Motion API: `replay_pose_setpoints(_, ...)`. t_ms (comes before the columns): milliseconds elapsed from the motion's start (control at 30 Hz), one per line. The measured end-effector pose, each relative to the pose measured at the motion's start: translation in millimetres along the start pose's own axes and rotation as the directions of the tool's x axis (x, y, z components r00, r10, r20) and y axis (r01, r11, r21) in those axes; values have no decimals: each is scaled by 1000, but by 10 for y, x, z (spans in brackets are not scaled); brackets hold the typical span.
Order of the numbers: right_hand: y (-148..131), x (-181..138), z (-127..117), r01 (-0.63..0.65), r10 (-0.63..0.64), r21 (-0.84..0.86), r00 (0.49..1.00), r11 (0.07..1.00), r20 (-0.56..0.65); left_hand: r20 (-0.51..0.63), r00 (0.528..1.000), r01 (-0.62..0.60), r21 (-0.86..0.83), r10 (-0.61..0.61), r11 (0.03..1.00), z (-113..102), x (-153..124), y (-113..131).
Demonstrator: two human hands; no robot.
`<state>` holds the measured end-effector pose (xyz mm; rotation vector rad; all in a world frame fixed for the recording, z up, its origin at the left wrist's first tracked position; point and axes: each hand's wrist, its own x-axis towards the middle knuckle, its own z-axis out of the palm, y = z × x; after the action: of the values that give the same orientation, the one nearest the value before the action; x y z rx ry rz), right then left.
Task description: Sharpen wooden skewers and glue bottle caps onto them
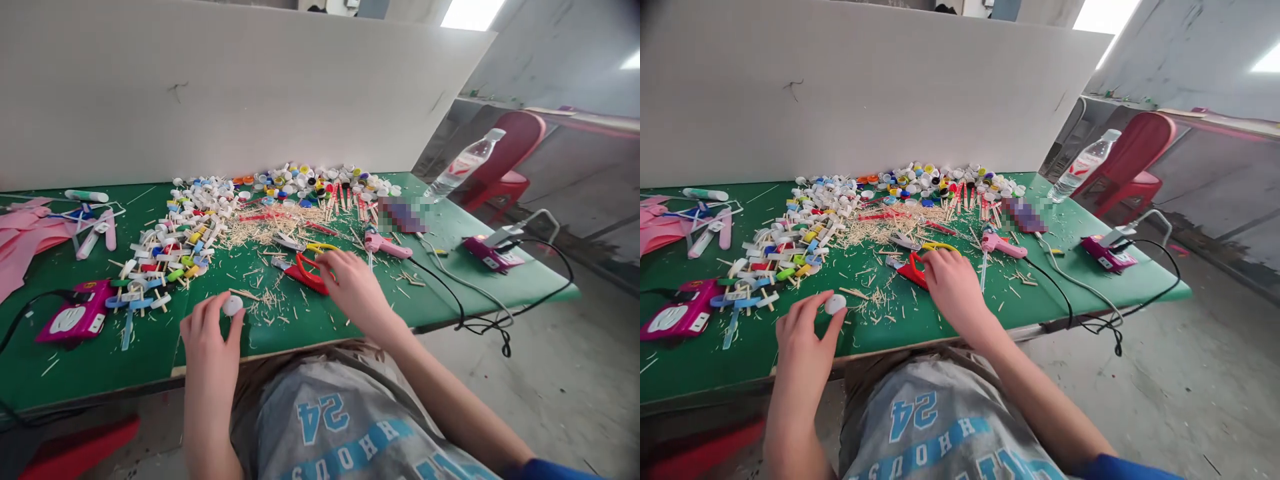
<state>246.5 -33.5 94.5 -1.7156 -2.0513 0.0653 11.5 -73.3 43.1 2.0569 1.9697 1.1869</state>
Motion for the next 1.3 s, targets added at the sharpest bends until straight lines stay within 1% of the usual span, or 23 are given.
replay_pose_setpoints(67,99,153,-27,-35,31,-138,999,990,-32,-13,1000,-18,-13,18,1000,-47,32,-2)
replay_pose_setpoints(133,206,335,-35,-60,67,-289,998,955,13,-4,999,-44,-42,44,998,-52,60,27)
replay_pose_setpoints(167,257,432,-22,-53,78,-375,996,925,52,4,998,-59,-61,60,996,-34,68,51)
replay_pose_setpoints(233,347,626,41,-44,86,-417,993,908,84,20,996,-90,-102,93,991,40,69,108)
replay_pose_setpoints(333,441,892,188,-3,80,-453,985,892,151,41,990,-126,-151,134,980,216,51,205)
replay_pose_setpoints(467,508,1100,350,-2,124,-501,969,865,211,118,973,-169,-215,198,962,444,37,325)
replay_pose_setpoints(567,520,1125,384,-15,155,-516,961,856,228,151,963,-180,-259,224,949,571,29,359)
replay_pose_setpoints(667,480,1095,329,-14,149,-505,962,863,227,183,963,-150,-256,200,955,670,17,332)
replay_pose_setpoints(800,339,972,118,-4,120,-444,965,896,234,158,968,-157,-222,194,962,743,12,282)
replay_pose_setpoints(900,200,764,-138,73,37,-356,956,932,292,110,969,-196,-192,220,962,751,22,269)
replay_pose_setpoints(967,100,597,-321,157,-47,-290,935,944,352,71,971,-214,-182,230,960,750,31,265)
replay_pose_setpoints(1000,47,520,-401,215,-104,-247,912,945,396,49,972,-219,-185,231,958,750,35,264)
replay_pose_setpoints(1033,-5,455,-467,298,-180,-204,873,933,453,27,973,-220,-193,229,956,750,38,263)
replay_pose_setpoints(1100,-100,373,-540,401,-264,-165,810,901,524,-12,976,-214,-215,216,953,747,44,264)
replay_pose_setpoints(1200,-191,373,-510,495,-332,-134,736,859,591,-48,984,-177,-244,171,954,726,52,279)
replay_pose_setpoints(1300,-224,454,-403,531,-343,-133,698,837,629,-41,993,-118,-271,111,955,686,60,307)
